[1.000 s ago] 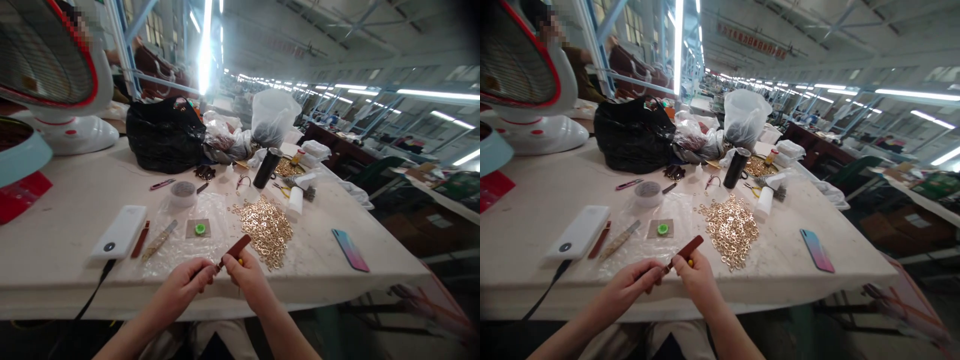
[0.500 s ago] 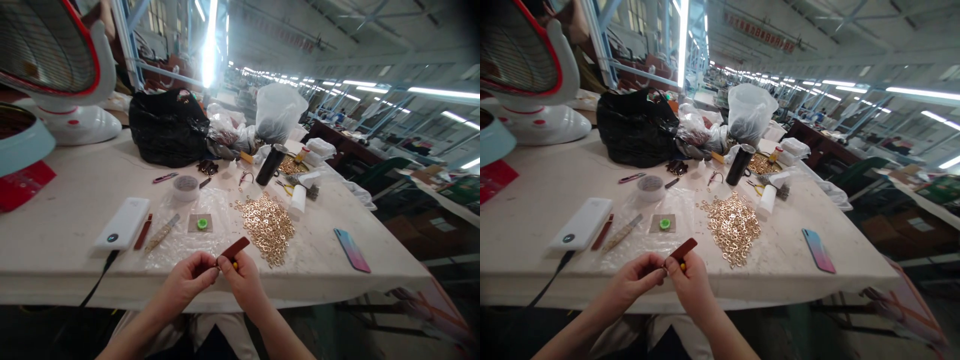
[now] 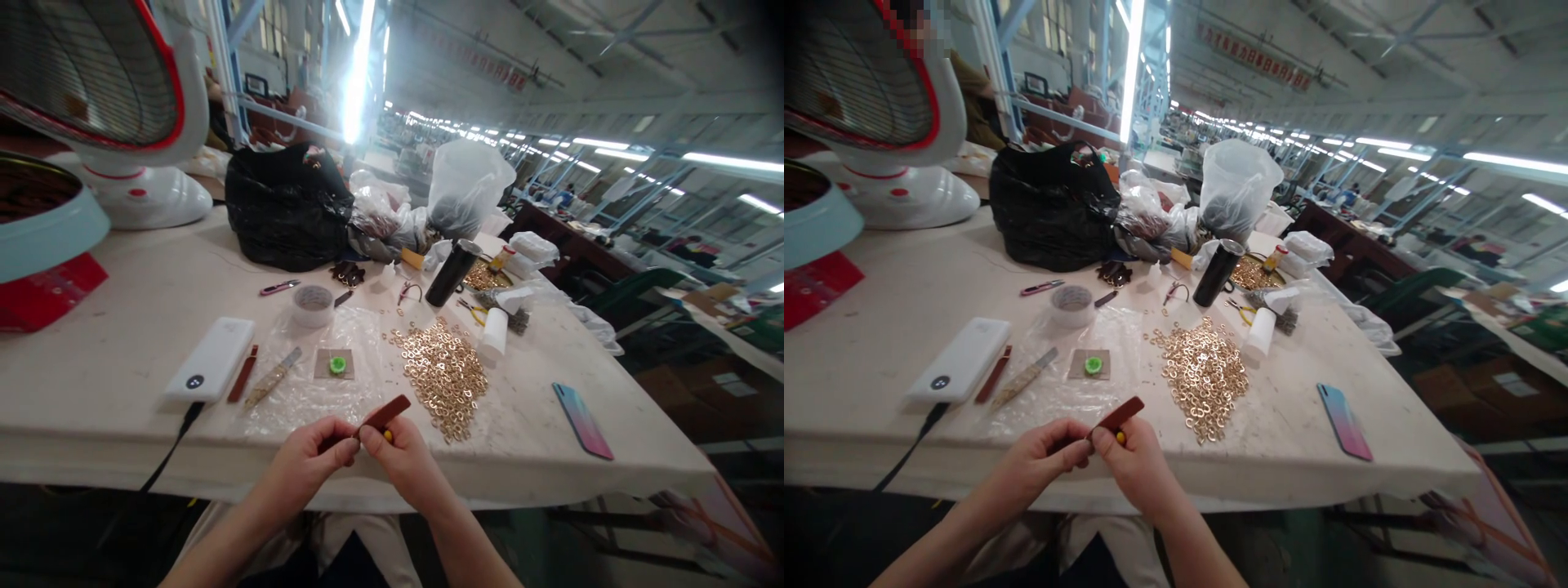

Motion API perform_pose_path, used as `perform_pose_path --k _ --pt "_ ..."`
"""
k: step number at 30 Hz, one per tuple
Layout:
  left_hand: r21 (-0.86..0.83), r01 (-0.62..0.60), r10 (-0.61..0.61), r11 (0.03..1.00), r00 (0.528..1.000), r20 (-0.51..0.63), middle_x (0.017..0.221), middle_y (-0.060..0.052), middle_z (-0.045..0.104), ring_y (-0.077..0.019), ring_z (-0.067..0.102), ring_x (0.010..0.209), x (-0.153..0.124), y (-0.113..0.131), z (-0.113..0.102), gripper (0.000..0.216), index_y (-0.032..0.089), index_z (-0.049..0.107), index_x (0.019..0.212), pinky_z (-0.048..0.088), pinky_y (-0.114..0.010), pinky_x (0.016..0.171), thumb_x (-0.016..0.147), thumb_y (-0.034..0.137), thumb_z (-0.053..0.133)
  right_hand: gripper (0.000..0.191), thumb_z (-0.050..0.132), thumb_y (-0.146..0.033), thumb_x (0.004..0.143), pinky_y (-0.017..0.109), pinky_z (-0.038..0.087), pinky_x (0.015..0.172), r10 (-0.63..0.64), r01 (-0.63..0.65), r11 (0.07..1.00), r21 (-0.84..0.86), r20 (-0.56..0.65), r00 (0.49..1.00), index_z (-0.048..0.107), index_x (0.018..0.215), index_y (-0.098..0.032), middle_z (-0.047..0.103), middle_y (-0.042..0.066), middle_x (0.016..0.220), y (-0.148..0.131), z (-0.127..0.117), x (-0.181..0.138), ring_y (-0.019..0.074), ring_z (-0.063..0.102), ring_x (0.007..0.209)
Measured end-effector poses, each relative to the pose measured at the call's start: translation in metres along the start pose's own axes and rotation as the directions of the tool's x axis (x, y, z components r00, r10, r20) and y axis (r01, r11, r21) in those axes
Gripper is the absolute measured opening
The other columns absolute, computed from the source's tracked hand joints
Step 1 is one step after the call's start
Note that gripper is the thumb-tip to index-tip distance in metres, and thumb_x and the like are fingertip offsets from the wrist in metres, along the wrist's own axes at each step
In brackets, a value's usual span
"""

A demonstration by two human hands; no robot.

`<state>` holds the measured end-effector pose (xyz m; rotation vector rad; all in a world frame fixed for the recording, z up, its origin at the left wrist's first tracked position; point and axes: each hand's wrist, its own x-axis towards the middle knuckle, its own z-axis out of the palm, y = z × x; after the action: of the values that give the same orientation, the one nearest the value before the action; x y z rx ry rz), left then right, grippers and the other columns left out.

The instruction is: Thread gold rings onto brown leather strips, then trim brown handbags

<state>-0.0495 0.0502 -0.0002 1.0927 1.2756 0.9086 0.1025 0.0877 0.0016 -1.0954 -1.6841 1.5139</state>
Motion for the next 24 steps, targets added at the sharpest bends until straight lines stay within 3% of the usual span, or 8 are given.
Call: perform_pose_path --k 10,13,17,22,24 --pt "-0.074 0.01 -0.017 0.997 0.994 -0.105 0.06 0.001 0.056 -0.0133 0.049 0.057 0.004 -0.012 -0.001 0.028 0.016 0.061 0.071 0.039 -0.024 0.054 0.066 0.044 0.06 0.016 0.049 -0.029 0.081 0.024 0.038 0.057 -0.053 0.056 0.989 -0.139 0.021 0.998 0.055 0.073 -0.017 0.054 0.0 0.067 -0.002 0.004 0.01 0.0126 0.048 0.063" --pt "-0.051 -0.007 0.0 0.999 0.99 -0.142 0.056 0.003 0.05 -0.0126 0.044 0.054 0.004 -0.016 -0.005 0.029 0.017 0.057 0.065 0.035 -0.024 0.052 0.067 0.045 0.059 0.013 0.051 -0.029 0.08 0.025 0.039 0.059 -0.048 0.053 0.992 -0.111 0.042 0.998 0.056 0.075 -0.018 0.055 0.0 0.069 0.002 0.008 0.016 0.0129 0.048 0.064" --pt "-0.072 -0.024 0.012 0.997 0.987 -0.162 0.053 0.005 0.042 -0.0105 0.036 0.052 0.009 -0.017 -0.013 0.029 0.017 0.052 0.06 0.029 -0.023 0.05 0.067 0.044 0.061 0.025 0.052 -0.044 0.08 0.024 0.034 0.048 0.062 -0.065 0.997 0.031 0.081 0.995 0.05 0.072 -0.02 0.048 -0.004 0.057 0.003 0.007 0.028 0.0102 0.041 0.05" --pt "-0.351 0.005 -0.068 0.936 0.983 -0.168 0.052 0.007 0.036 -0.008 0.029 0.052 0.016 -0.012 -0.025 0.028 0.018 0.045 0.057 0.024 -0.02 0.049 0.066 0.037 0.065 0.039 0.043 -0.056 0.084 0.026 0.04 0.057 -0.007 0.022 0.995 0.096 -0.162 0.987 0.053 0.076 -0.019 0.056 -0.001 0.06 -0.001 -0.01 0.044 0.0124 0.048 0.059" --pt "-0.474 0.037 -0.128 0.88 0.979 -0.162 0.051 0.008 0.035 -0.0071 0.026 0.05 0.019 -0.011 -0.031 0.03 0.018 0.044 0.058 0.023 -0.019 0.047 0.063 0.035 0.068 0.04 0.044 -0.057 0.083 0.024 0.038 0.053 0.01 0.027 0.99 0.141 -0.254 0.967 0.054 0.076 -0.019 0.053 -0.002 0.053 0.001 -0.016 0.051 0.0114 0.045 0.053"
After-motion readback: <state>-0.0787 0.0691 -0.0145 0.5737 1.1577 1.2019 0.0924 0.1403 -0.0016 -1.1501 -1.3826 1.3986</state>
